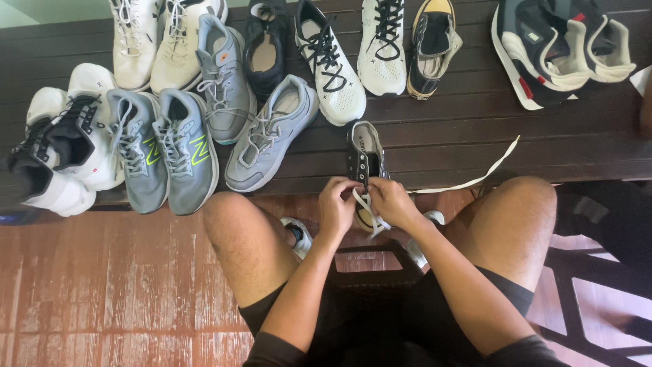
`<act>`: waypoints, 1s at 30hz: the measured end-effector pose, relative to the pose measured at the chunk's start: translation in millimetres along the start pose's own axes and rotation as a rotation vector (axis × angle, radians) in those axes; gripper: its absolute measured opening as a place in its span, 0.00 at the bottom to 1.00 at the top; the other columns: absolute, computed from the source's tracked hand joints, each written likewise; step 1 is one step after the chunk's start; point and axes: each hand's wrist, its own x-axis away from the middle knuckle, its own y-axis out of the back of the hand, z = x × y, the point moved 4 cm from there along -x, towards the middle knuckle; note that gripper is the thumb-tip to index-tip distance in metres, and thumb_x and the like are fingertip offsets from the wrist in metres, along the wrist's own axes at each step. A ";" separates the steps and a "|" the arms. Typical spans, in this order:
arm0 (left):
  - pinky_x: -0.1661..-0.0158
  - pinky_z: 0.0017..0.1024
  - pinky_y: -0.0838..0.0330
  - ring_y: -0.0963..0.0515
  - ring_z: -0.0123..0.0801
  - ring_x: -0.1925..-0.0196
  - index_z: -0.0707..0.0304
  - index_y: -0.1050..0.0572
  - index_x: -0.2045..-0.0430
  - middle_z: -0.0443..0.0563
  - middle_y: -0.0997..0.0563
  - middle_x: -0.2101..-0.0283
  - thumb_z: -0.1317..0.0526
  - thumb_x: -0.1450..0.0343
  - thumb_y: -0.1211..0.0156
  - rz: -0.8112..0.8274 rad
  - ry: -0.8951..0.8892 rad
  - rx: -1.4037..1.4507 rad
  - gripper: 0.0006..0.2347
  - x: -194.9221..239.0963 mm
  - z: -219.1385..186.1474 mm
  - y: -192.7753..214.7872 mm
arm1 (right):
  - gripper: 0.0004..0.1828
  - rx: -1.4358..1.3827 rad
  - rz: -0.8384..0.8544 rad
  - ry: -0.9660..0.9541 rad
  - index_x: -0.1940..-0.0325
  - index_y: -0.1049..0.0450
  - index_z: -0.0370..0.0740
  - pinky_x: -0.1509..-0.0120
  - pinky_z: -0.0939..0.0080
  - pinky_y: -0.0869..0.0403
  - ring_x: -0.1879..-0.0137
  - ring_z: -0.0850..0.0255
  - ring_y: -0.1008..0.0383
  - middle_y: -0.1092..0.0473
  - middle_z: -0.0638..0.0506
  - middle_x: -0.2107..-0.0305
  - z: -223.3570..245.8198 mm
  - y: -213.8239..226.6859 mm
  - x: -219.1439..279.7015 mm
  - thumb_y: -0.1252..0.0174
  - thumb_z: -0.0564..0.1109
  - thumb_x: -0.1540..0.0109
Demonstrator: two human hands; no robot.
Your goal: The person sits on a low stool and laces a black and yellow sneaker. They thread a white shoelace through the eyelets, pull the ends to tighten the fit, and tie a knot at the top.
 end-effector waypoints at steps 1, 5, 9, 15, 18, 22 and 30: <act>0.62 0.33 0.25 0.19 0.40 0.64 0.51 0.21 0.77 0.44 0.21 0.70 0.61 0.38 0.30 0.070 0.008 -0.025 0.04 -0.9 1.5 -1.5 | 0.13 0.019 0.005 0.018 0.56 0.23 0.48 0.69 0.56 0.28 0.81 0.56 0.27 0.32 0.51 0.94 -3.1 -1.2 -0.5 0.50 0.44 0.40; 0.65 0.53 0.25 0.20 0.60 0.64 0.47 0.29 0.48 0.57 0.26 0.57 0.59 0.39 0.32 0.249 -0.201 -0.168 0.24 -2.6 -28.5 14.5 | 0.13 0.086 0.023 0.043 0.54 0.25 0.44 0.64 0.49 0.28 0.76 0.50 0.24 0.31 0.48 0.92 -6.9 -3.3 -0.1 0.47 0.43 0.42; 0.61 0.48 0.25 0.21 0.58 0.56 0.42 0.33 0.41 0.57 0.30 0.51 0.49 0.32 0.42 0.375 -0.327 -0.316 0.23 0.1 -28.4 8.0 | 0.12 0.039 -0.001 0.046 0.53 0.24 0.44 0.59 0.44 0.28 0.65 0.38 0.23 0.26 0.40 0.82 14.7 5.0 13.2 0.45 0.45 0.39; 0.62 0.46 0.26 0.21 0.57 0.59 0.45 0.30 0.44 0.57 0.31 0.52 0.48 0.26 0.54 0.325 -0.370 -0.313 0.16 1.4 -25.6 6.9 | 0.10 -0.025 -0.035 0.028 0.58 0.21 0.46 0.63 0.55 0.28 0.75 0.53 0.24 0.27 0.49 0.87 18.8 3.1 14.6 0.46 0.42 0.41; 0.62 0.45 0.26 0.20 0.55 0.58 0.42 0.29 0.45 0.55 0.30 0.52 0.48 0.26 0.54 0.299 -0.394 -0.352 0.16 1.9 -19.5 4.8 | 0.10 -0.018 -0.128 0.096 0.61 0.20 0.44 0.66 0.54 0.29 0.74 0.50 0.26 0.29 0.44 0.86 6.4 6.1 11.1 0.45 0.39 0.43; 0.58 0.43 0.27 0.19 0.52 0.59 0.41 0.32 0.42 0.54 0.28 0.55 0.53 0.24 0.57 0.261 -0.365 -0.352 0.16 1.8 -12.9 5.2 | 0.10 -0.243 -0.235 0.097 0.66 0.22 0.42 0.75 0.64 0.30 0.80 0.61 0.31 0.31 0.49 0.87 9.8 41.6 19.1 0.50 0.37 0.43; 0.56 0.42 0.27 0.19 0.50 0.58 0.40 0.33 0.40 0.53 0.26 0.57 0.52 0.23 0.61 0.220 -0.336 -0.329 0.16 3.4 -10.8 6.8 | 0.04 -1.147 -0.536 -0.029 0.69 0.34 0.51 0.78 0.87 0.41 0.79 0.82 0.41 0.43 0.67 0.82 -23.2 179.9 64.0 0.54 0.47 0.41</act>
